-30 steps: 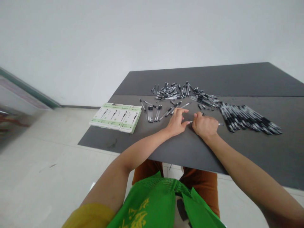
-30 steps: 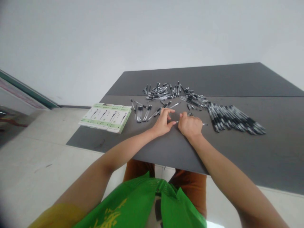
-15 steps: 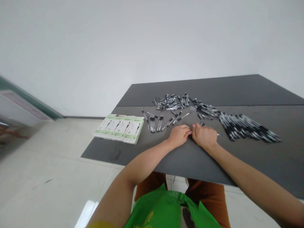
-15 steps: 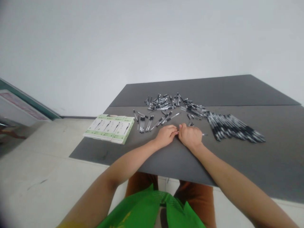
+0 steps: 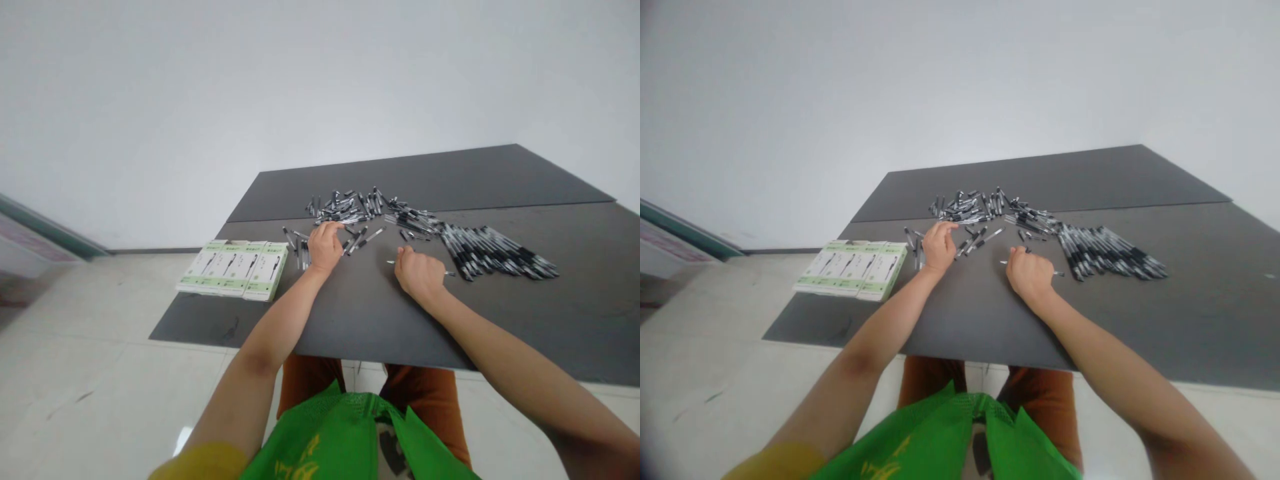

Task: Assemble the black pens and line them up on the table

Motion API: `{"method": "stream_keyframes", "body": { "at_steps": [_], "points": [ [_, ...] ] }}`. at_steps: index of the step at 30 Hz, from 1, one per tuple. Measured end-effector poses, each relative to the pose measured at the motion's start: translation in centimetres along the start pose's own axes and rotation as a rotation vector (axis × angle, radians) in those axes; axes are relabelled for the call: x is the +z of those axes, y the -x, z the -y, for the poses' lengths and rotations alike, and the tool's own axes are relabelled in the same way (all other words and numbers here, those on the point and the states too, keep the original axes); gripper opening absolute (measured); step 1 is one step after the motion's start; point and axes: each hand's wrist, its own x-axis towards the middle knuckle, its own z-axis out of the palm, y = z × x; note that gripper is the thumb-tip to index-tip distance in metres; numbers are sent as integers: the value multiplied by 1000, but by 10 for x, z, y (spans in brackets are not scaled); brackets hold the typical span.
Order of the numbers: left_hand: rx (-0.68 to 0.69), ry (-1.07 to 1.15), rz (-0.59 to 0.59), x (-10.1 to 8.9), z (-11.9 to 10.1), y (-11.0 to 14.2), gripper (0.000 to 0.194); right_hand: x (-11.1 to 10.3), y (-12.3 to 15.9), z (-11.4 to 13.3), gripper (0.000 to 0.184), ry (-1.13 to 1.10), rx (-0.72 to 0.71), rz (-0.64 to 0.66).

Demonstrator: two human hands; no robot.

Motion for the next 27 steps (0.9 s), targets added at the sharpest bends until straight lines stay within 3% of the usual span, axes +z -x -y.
{"method": "stream_keyframes", "body": {
  "at_steps": [7,12,17,22,24,27],
  "points": [
    [-31,-322,317,18,-13,-37,33,12,6,4,46,-9,-57,31],
    [209,-407,549,31,-8,-45,26,15,10,13,43,-15,-113,42],
    [188,-392,505,25,-1,-42,28,14,8,13,42,-16,-76,50],
    [139,-175,316,-10,-8,-31,22,8,3,8,44,-34,-39,75],
    [170,-70,338,-22,-13,-16,21,7,0,5,48,-42,-11,64],
    [282,44,481,-29,-19,12,22,8,-2,2,50,-63,30,75]
  ]
}}
